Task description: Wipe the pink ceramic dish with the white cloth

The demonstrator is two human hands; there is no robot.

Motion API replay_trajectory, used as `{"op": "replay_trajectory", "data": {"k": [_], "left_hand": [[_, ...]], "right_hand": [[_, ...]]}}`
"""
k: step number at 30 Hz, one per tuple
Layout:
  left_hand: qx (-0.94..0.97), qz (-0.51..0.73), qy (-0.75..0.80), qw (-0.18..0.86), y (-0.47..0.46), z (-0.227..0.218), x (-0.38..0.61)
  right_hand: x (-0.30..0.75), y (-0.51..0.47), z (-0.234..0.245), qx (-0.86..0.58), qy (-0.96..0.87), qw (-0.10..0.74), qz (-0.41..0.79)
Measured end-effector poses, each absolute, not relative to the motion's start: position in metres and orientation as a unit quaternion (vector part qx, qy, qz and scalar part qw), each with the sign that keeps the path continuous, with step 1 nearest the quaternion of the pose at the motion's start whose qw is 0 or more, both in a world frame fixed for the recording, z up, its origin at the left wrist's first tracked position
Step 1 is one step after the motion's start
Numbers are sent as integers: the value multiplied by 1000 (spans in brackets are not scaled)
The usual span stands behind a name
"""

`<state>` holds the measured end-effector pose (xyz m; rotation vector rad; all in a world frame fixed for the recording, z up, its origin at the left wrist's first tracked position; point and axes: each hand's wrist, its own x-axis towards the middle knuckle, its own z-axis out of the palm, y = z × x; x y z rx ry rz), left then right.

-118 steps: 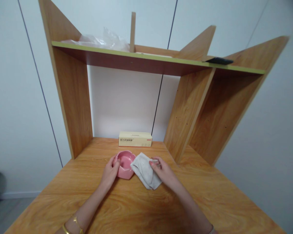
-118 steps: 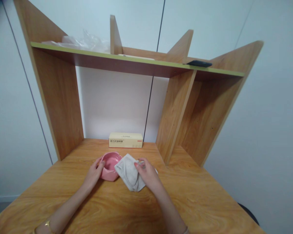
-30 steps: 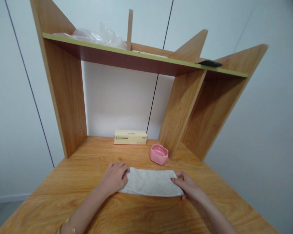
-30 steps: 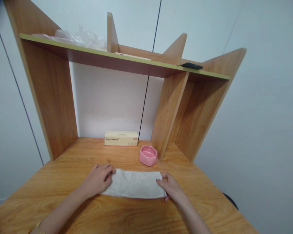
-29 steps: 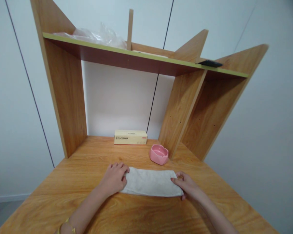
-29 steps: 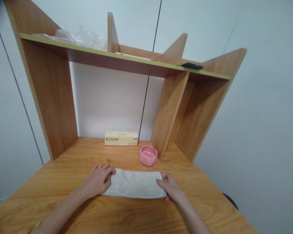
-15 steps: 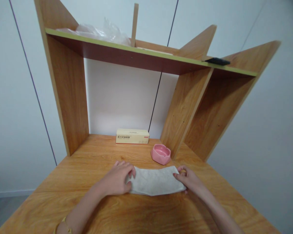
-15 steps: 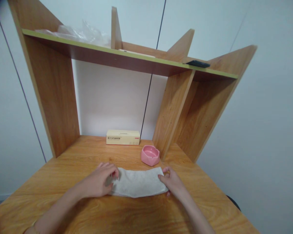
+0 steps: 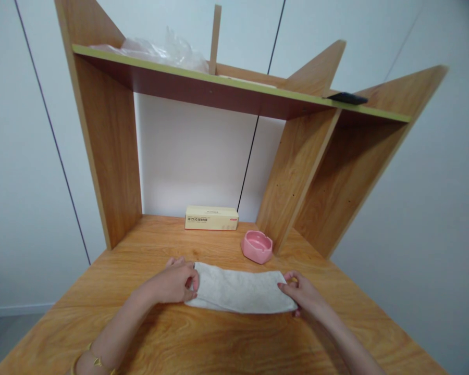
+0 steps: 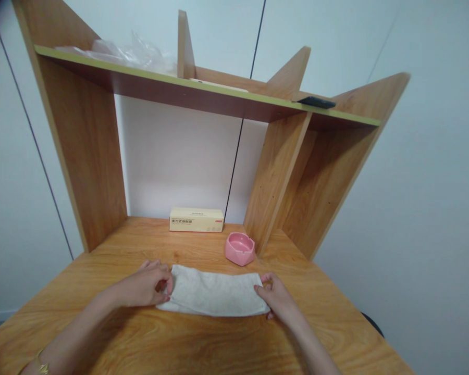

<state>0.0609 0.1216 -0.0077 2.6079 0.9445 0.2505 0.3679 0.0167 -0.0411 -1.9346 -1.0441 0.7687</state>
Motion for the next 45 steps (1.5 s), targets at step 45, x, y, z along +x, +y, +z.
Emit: {"op": "replay_trajectory", "data": {"k": [45], "left_hand": [[797, 384, 462, 60, 140, -23, 62]], "right_hand": [[207, 98, 7, -682, -657, 287, 140]]}}
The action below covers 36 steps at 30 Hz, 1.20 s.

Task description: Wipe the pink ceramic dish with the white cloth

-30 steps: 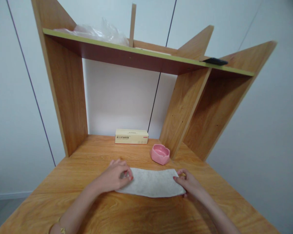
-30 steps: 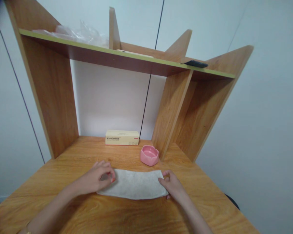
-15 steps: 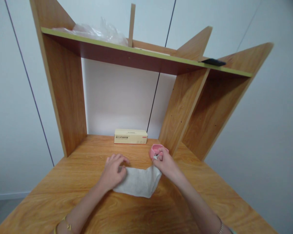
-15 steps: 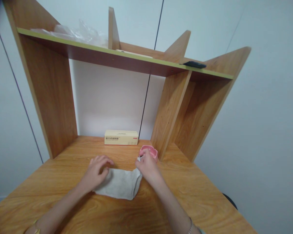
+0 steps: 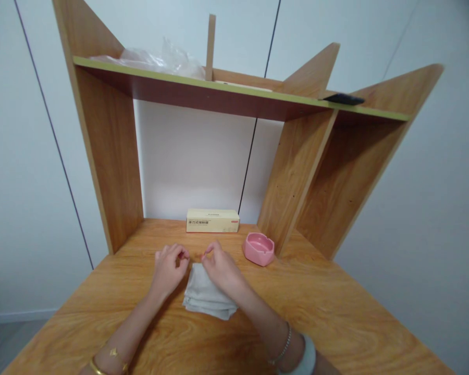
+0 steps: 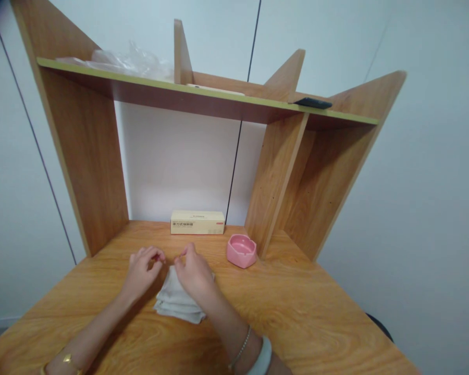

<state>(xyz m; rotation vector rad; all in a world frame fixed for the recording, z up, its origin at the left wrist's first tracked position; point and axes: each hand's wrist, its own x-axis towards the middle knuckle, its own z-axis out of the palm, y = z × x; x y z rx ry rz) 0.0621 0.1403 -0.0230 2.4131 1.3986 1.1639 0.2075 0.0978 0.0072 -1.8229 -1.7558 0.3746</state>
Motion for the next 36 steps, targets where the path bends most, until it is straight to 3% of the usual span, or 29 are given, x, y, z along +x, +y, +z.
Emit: {"op": "replay_trajectory", "data": {"k": [5, 10, 15, 20, 30, 36], "left_hand": [[832, 352, 421, 79, 132, -20, 71], [867, 276, 410, 64, 128, -21, 75], [883, 218, 411, 52, 131, -27, 74], [874, 249, 415, 41, 133, -26, 71], [879, 251, 404, 39, 130, -27, 76], [878, 259, 398, 51, 129, -30, 77]], "right_hand": [[269, 87, 9, -735, -619, 216, 174], [289, 60, -17, -706, -615, 152, 316], [284, 53, -36, -713, -589, 168, 340], [297, 54, -34, -704, -569, 196, 376], [417, 22, -23, -792, -522, 223, 226], [415, 31, -15, -858, -492, 137, 64]]}}
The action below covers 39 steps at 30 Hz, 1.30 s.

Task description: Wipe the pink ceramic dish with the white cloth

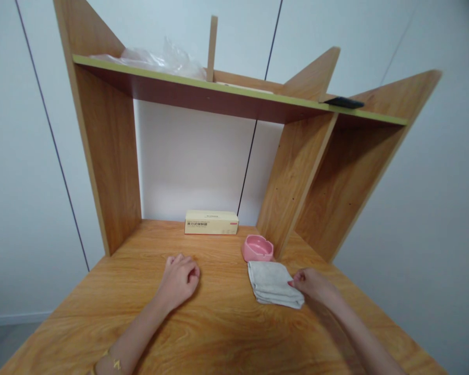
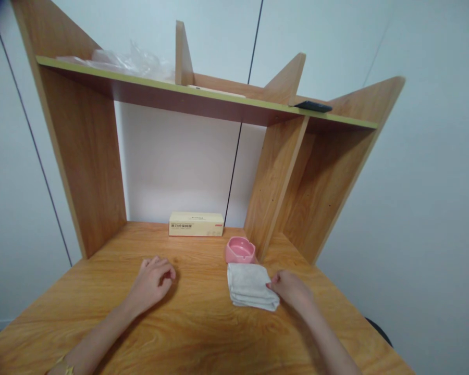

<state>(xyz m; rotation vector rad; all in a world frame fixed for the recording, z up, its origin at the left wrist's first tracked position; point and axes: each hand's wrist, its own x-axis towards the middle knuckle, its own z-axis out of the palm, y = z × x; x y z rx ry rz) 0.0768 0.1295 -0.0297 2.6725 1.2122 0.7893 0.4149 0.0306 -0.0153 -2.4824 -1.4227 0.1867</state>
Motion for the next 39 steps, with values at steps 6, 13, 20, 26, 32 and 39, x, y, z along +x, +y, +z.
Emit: {"op": "replay_trajectory", "data": {"k": [6, 13, 20, 26, 32, 39], "left_hand": [[869, 268, 410, 64, 130, -29, 76], [867, 267, 410, 94, 137, -36, 74], [879, 261, 381, 118, 143, -46, 70], [888, 260, 355, 138, 135, -46, 78], [902, 250, 318, 150, 127, -45, 84], [905, 242, 312, 156, 127, -46, 84]], "right_hand": [[375, 45, 10, -875, -474, 95, -24], [258, 68, -7, -628, -754, 176, 76], [242, 85, -54, -587, -758, 214, 187], [249, 83, -57, -576, -752, 235, 220], [249, 84, -59, -565, -765, 230, 208], [249, 82, -58, -565, -768, 224, 204]]}}
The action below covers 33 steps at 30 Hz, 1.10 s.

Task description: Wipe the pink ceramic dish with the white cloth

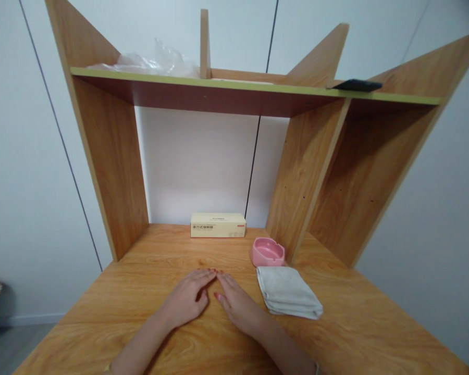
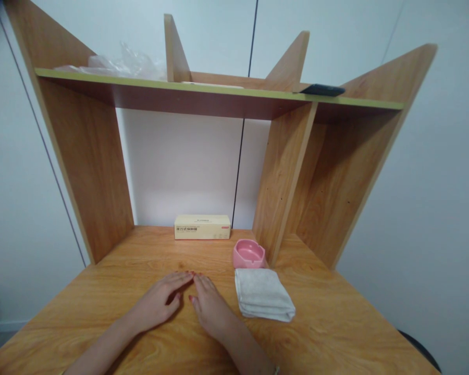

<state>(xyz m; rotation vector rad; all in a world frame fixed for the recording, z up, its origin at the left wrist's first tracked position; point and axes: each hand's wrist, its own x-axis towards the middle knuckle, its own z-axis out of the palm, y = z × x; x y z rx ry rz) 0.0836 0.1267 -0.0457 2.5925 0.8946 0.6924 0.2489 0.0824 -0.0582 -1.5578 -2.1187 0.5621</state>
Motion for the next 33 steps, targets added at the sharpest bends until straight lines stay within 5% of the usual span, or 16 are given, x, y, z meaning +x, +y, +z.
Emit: {"op": "replay_trajectory", "data": {"k": [33], "left_hand": [[902, 202, 361, 126, 131, -48, 81]], "right_hand": [[248, 79, -54, -567, -775, 202, 190]]}}
